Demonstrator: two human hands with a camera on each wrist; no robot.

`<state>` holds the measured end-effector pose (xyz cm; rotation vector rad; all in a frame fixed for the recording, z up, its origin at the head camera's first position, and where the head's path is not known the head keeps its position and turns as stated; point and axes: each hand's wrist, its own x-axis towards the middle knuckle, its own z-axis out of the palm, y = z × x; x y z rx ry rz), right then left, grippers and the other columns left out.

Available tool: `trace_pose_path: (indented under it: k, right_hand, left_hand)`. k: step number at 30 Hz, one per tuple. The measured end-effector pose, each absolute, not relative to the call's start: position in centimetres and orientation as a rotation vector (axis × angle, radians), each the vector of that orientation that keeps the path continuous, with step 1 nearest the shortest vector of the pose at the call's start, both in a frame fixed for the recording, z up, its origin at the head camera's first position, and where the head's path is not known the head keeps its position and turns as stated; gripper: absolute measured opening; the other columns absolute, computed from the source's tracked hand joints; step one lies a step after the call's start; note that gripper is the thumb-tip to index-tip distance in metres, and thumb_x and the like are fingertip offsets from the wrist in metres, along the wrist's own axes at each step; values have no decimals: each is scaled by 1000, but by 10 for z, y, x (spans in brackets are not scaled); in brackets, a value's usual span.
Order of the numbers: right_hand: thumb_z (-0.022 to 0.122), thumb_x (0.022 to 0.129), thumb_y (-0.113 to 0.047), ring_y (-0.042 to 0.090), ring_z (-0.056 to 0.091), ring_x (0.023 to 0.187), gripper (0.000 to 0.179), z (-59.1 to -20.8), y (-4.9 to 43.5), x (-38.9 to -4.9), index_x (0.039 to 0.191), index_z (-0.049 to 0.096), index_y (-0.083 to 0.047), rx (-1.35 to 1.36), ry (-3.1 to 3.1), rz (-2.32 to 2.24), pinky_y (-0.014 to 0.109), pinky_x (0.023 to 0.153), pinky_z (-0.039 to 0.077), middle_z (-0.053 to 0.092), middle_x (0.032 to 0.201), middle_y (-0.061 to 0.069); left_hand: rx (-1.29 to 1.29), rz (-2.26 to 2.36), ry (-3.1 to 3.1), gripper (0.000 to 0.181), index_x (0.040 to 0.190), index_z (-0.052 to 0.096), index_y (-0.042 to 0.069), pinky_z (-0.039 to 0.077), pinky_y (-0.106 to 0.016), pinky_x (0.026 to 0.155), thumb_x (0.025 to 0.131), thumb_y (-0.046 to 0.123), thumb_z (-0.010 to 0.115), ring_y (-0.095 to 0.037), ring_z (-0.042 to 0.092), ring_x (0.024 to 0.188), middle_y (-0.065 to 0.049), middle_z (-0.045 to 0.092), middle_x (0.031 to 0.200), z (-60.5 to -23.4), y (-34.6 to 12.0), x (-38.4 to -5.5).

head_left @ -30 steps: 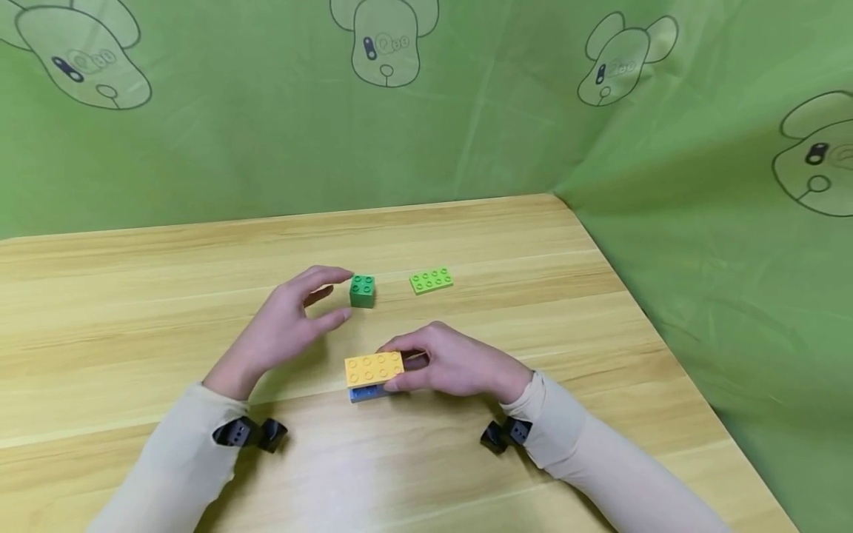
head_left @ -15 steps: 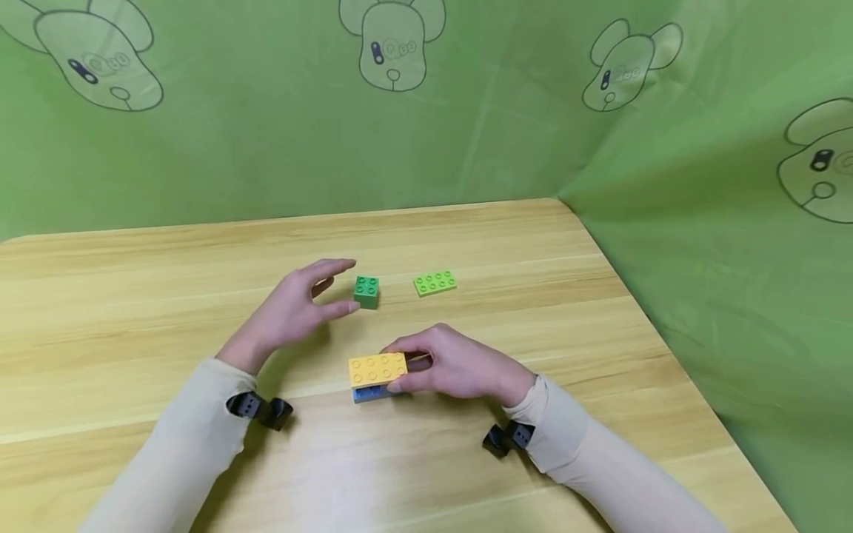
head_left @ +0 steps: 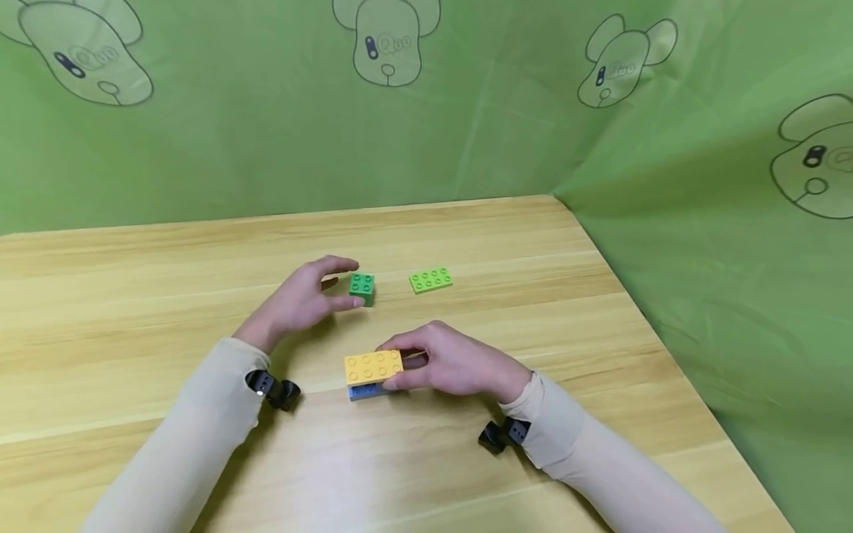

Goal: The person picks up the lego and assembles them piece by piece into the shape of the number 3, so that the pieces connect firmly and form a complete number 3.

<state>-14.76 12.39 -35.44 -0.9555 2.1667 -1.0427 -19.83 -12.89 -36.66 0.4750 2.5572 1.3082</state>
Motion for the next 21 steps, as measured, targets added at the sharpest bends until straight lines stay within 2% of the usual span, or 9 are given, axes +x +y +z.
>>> trace_pose_path:
  k: [11, 21]
  right_hand:
    - [74, 90, -26, 4, 64, 100, 36, -354, 123, -148, 123, 67, -14, -960, 2164, -1041, 27, 90, 52, 68, 108, -12]
    - [74, 90, -25, 5, 64, 101, 37, -355, 123, -147, 124, 66, -12, -920, 2129, -1081, 25, 88, 53, 69, 110, -9]
  left_hand:
    - [479, 1262, 2546, 64, 142, 48, 2, 32, -48, 111, 88, 21, 77, -35, 40, 134, -14, 46, 145, -370, -127, -208]
    - [440, 1253, 2565, 46, 129, 60, 3, 41, -46, 105, 87, 10, 75, -32, 53, 121, -14, 58, 128, -367, -123, -211]
